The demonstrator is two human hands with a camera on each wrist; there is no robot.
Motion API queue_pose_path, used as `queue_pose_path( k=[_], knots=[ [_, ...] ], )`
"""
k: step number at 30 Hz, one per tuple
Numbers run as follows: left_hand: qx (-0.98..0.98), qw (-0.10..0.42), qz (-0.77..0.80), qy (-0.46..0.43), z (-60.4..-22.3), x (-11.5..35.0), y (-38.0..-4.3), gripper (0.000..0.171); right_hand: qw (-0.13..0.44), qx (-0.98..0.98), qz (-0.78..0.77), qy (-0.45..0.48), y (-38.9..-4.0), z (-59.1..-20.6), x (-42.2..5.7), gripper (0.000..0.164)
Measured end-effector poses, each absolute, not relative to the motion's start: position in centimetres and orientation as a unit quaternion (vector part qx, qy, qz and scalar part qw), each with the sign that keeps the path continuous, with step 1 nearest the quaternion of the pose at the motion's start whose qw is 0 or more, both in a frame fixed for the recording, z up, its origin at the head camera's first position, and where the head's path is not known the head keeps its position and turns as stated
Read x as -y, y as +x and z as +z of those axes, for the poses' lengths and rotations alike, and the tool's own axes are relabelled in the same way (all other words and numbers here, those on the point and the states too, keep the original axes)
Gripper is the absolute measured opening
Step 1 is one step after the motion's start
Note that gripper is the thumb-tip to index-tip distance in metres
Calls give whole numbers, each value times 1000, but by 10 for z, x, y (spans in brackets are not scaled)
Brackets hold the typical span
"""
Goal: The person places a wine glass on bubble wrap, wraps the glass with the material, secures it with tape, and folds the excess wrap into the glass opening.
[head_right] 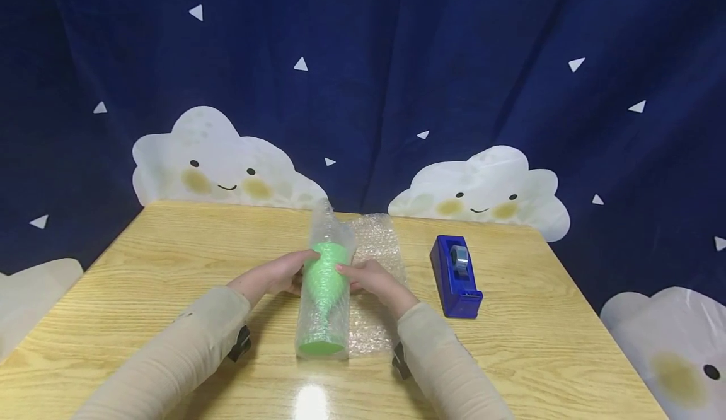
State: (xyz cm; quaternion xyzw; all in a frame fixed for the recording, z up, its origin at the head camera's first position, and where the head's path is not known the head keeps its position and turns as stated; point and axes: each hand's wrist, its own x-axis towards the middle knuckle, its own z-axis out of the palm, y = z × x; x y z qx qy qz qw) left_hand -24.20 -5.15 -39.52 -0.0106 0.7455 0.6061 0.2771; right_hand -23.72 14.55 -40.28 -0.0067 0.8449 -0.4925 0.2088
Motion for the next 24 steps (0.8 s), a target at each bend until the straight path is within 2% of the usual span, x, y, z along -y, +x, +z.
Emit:
queue_pose_path(
  k=[7,18,24],
  knots=[
    [-750,288,596,7,-395,51,-241,58,235,-814,-530,-40,-240,-408,-153,48],
    [-730,298,616,6,-397,53,-240,59,261,-797,-541,-59,-236,-404,-153,46],
    [-728,299,618,5,-398,53,-239,59,268,-792,-547,-48,-238,-403,-152,36]
  ],
)
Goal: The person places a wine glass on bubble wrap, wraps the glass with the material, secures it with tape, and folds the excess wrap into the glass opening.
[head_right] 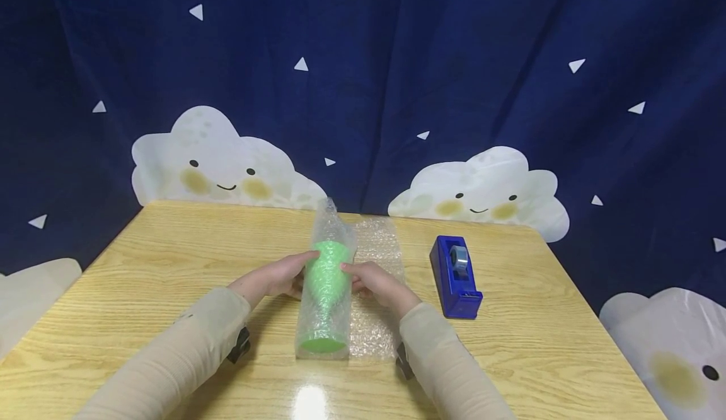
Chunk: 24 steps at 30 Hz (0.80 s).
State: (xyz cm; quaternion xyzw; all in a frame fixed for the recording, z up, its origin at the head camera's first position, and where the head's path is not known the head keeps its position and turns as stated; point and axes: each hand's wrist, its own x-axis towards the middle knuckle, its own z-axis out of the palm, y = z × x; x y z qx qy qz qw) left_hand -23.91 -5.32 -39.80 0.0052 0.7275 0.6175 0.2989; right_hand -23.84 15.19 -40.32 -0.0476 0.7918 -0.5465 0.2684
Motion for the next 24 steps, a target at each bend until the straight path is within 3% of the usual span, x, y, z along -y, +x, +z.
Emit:
queue_pose_path(
  k=[16,24],
  knots=[
    [-734,300,609,-3,-398,49,-240,61,273,-770,-576,-26,-240,-405,-153,16],
    [-748,308,588,3,-399,52,-240,69,289,-756,-588,-8,-241,-408,-158,25]
  ],
)
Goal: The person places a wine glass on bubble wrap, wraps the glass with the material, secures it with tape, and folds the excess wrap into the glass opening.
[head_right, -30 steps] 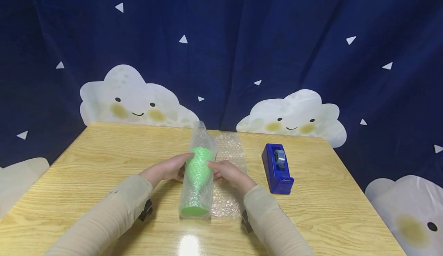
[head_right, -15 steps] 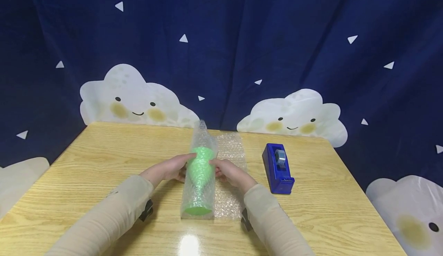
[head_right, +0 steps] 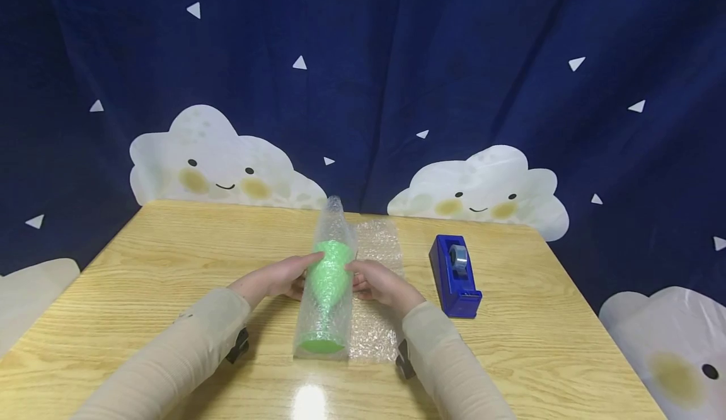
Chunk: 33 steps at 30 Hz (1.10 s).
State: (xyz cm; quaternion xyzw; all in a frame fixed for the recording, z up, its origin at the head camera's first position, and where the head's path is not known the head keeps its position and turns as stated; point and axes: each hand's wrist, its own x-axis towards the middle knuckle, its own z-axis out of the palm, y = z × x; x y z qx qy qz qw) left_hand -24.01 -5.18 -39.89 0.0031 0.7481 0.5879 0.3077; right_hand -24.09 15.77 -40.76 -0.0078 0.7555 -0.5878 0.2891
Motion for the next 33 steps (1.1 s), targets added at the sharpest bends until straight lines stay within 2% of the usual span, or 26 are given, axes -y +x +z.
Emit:
queue_pose_path(
  k=[9,19,23,27,30,33],
  knots=[
    [-751,312,581,3,-396,56,-239,66,289,-757,-587,-3,-240,-406,-154,30],
    [-749,308,586,-9,-398,56,-241,64,276,-757,-592,-11,-240,-409,-150,14],
    [-746,306,592,-11,-399,55,-241,63,265,-761,-591,8,-240,-409,-146,12],
    [-744,306,594,-13,-399,55,-240,59,270,-768,-580,26,-240,-406,-144,27],
    [-745,310,591,-8,-398,55,-240,58,278,-781,-560,19,-240,-405,-144,41],
    [-747,311,588,-6,-398,55,-240,58,281,-790,-545,3,-240,-404,-145,49]
  ],
)
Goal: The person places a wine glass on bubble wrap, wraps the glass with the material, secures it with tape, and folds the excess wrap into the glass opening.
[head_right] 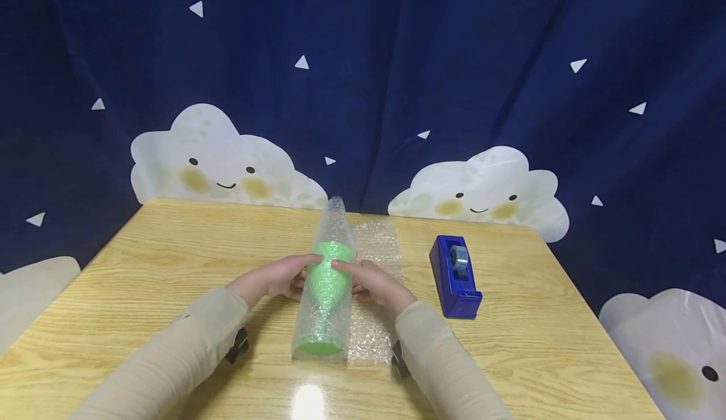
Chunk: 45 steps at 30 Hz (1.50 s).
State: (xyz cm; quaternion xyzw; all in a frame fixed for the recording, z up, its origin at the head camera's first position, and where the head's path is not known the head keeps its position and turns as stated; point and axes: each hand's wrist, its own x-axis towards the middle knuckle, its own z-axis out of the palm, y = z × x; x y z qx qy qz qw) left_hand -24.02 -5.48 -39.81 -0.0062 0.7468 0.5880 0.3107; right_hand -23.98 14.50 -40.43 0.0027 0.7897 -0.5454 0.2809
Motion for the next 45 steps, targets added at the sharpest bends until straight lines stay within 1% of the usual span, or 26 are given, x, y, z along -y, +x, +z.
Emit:
queue_pose_path(
  k=[4,13,21,31,38,45],
  knots=[
    [-748,311,587,-7,-398,54,-241,58,284,-789,-544,-1,-240,-405,-147,51],
    [-746,313,588,-10,-398,54,-242,60,282,-779,-560,19,-239,-406,-148,42],
    [-748,310,588,-7,-398,52,-242,57,287,-766,-575,24,-238,-407,-150,51],
    [-746,314,588,6,-399,52,-243,63,284,-758,-587,20,-235,-409,-154,55],
    [-740,310,597,7,-399,52,-243,62,289,-740,-607,22,-234,-409,-153,51],
    [-743,309,593,8,-398,52,-243,63,295,-726,-621,17,-234,-410,-153,49]
  ],
)
